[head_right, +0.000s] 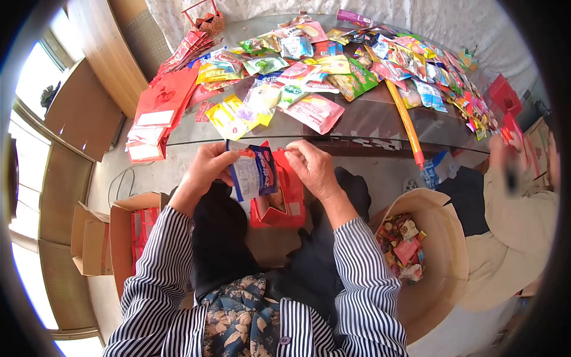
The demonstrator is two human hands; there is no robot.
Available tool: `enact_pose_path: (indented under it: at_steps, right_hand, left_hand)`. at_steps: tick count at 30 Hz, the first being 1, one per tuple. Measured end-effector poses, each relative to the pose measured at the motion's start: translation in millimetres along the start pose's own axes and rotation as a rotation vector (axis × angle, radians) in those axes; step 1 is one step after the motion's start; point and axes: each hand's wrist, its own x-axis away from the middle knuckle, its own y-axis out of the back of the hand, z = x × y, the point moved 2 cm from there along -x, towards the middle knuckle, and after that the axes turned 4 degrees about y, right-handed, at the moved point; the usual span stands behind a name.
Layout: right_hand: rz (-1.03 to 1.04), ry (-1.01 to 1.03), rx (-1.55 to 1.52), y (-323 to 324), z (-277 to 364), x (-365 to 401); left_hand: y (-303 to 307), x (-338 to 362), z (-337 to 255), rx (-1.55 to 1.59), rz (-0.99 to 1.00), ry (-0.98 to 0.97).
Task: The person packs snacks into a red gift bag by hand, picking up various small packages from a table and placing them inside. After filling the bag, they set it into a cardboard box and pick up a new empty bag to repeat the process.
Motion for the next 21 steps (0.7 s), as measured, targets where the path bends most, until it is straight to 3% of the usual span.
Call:
enact_pose_path:
  at_steps: [10,16,21]
  right_hand:
    - [0.261,-0.152,0.016,-17.3,-5.5,4.6]
    - [0.094,0.096,0.129,-11.8,4.5,1.8]
    - [0.093,0.147,0.060,-13.0,32.2,3.5]
  left_hand:
    - [-14.5,-29.6,27.9,-0.119,0.034,0.042]
    - [-2.7,-20.1,25.5,-0.027,-0.025,-0.018]
    - [2.1,-21.7,27.7,-0.015,-0.055,-0.030]
